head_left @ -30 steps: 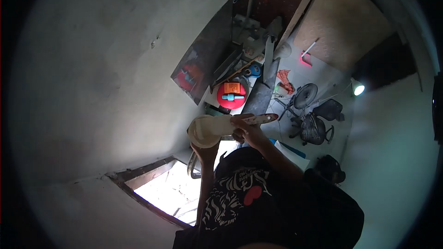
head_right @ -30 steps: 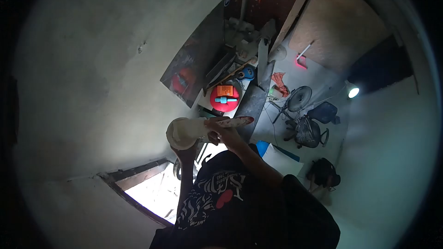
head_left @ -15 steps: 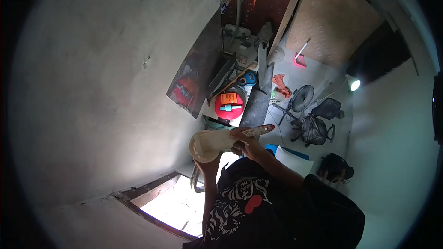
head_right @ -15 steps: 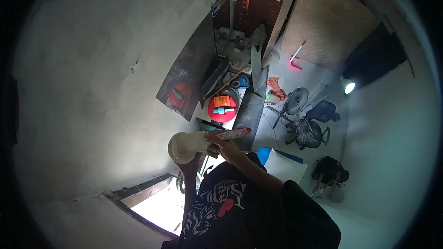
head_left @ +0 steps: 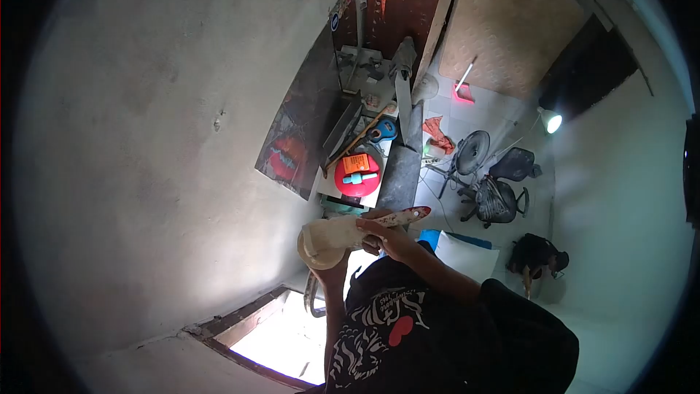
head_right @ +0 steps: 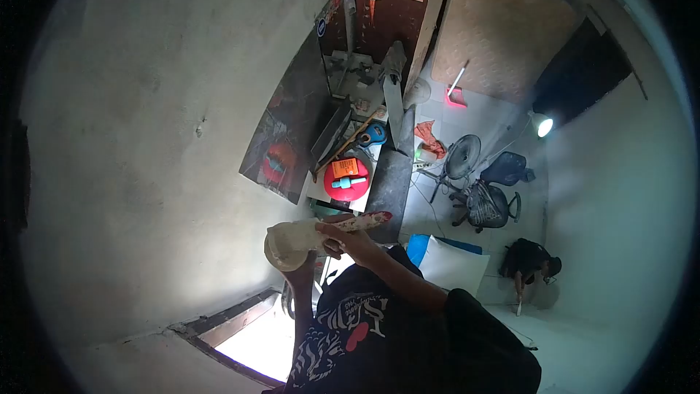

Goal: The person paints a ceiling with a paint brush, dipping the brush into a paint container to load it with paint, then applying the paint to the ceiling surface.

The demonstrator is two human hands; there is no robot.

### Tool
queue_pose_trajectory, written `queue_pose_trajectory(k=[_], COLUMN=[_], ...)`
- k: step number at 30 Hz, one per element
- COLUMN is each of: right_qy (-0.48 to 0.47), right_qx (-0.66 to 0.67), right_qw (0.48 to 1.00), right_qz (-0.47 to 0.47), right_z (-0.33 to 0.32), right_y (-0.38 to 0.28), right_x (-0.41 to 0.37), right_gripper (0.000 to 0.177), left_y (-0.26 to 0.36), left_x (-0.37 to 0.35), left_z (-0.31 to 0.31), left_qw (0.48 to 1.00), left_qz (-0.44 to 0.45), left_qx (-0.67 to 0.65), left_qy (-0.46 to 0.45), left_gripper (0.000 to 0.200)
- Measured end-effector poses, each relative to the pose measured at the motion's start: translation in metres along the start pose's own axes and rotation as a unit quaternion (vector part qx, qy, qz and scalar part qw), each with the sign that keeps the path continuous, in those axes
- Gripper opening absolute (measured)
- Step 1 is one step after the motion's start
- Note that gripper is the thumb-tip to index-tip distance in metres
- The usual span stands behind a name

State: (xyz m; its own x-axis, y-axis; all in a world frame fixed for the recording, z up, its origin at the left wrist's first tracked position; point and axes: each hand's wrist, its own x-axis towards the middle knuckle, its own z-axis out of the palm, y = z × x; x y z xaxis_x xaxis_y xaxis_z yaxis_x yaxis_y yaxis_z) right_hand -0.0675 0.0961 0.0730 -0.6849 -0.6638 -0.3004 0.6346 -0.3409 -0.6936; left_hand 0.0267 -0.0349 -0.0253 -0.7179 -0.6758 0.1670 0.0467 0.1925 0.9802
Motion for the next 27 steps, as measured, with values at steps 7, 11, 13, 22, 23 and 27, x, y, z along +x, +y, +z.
queue_pose_trajectory(k=[7,11,13,22,23,27], right_qy=[-0.048,-0.041,-0.053,-0.229,-0.252,-0.326], right_qx=[0.047,0.051,0.039,-0.184,-0.232,-0.367], right_qw=[0.996,0.996,0.995,0.954,0.935,0.851], right_qz=[0.058,0.069,0.068,-0.06,-0.086,-0.189], right_z=[0.01,0.014,0.03,0.136,0.154,0.225], right_y=[0.001,0.0,-0.01,-0.067,-0.075,-0.104], right_x=[0.008,0.026,0.034,0.139,0.152,0.184], right_gripper=[0.019,0.019,0.021,0.021,0.024,0.023], left_y=[-0.045,-0.025,-0.05,-0.094,-0.101,-0.096], left_x=[0.0,0.01,0.006,-0.015,-0.015,-0.013], left_z=[-0.02,-0.049,-0.065,-0.09,-0.088,-0.087], left_qw=[0.994,0.985,0.981,0.882,0.872,0.852], left_qz=[0.045,-0.003,-0.023,-0.159,-0.178,-0.23], left_qx=[0.094,0.138,0.162,0.324,0.321,0.281], left_qy=[0.045,0.1,0.107,0.303,0.322,0.378], left_gripper=[0.078,0.063,0.059,0.059,0.06,0.064])
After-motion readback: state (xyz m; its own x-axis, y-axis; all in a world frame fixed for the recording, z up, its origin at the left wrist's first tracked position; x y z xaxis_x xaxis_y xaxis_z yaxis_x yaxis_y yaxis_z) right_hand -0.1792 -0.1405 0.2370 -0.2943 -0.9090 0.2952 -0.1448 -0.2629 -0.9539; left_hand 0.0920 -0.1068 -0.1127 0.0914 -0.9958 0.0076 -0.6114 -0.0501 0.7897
